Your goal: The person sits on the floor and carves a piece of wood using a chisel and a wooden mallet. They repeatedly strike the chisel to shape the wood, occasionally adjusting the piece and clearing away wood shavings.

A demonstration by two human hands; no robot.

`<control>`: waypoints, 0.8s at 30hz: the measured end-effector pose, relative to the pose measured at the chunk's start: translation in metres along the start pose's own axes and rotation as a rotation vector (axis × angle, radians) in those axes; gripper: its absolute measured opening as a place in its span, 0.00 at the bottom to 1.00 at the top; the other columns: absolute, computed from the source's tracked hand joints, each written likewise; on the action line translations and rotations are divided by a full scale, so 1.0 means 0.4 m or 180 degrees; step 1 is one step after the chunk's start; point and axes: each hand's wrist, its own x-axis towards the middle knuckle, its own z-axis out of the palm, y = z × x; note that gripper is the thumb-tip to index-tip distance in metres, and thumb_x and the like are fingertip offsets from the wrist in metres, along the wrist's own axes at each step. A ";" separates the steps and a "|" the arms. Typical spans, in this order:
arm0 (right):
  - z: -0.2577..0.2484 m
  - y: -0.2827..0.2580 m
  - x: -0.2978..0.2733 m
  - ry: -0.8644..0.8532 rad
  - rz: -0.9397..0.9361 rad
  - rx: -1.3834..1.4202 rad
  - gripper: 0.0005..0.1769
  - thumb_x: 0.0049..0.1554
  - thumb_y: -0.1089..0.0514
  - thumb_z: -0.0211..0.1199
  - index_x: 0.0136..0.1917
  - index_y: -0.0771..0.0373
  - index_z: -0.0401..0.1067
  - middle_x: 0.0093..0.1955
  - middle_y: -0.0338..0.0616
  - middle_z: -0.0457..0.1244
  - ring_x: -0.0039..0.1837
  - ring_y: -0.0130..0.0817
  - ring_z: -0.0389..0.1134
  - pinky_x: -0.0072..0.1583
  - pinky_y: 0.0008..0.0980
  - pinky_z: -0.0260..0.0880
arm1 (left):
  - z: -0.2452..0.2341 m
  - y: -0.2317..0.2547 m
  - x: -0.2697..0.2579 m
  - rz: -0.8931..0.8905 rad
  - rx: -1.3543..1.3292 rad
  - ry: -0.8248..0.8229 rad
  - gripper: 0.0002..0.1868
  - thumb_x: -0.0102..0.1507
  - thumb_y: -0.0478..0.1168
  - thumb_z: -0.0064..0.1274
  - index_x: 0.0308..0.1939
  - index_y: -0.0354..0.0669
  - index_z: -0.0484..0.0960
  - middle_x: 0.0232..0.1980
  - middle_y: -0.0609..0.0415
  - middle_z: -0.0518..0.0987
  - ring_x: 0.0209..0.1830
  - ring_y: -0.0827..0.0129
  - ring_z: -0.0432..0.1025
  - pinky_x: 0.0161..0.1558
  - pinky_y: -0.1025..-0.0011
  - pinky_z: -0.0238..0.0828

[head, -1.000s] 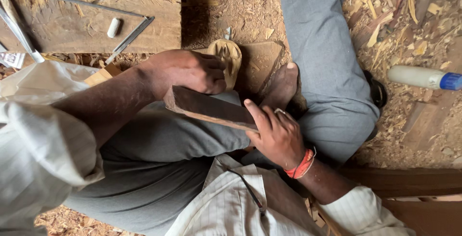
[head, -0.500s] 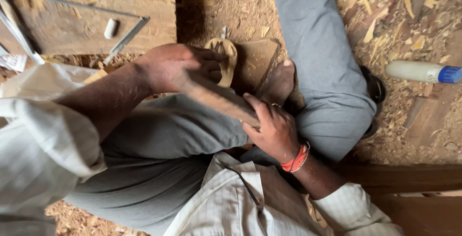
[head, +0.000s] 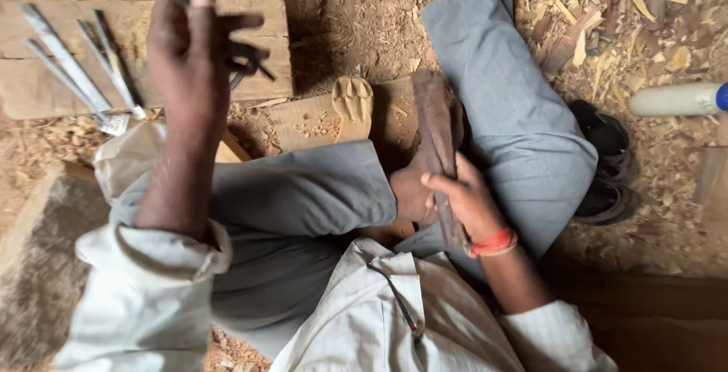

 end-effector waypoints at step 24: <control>-0.045 0.002 0.071 0.0064 0.0353 -0.0047 0.18 0.56 0.43 0.67 0.50 0.56 0.71 0.33 0.39 0.65 0.28 0.30 0.67 0.31 0.28 0.65 | -0.074 -0.094 -0.068 -0.0183 0.1099 0.0745 0.17 0.74 0.49 0.49 0.49 0.39 0.85 0.36 0.51 0.87 0.31 0.74 0.82 0.29 0.74 0.79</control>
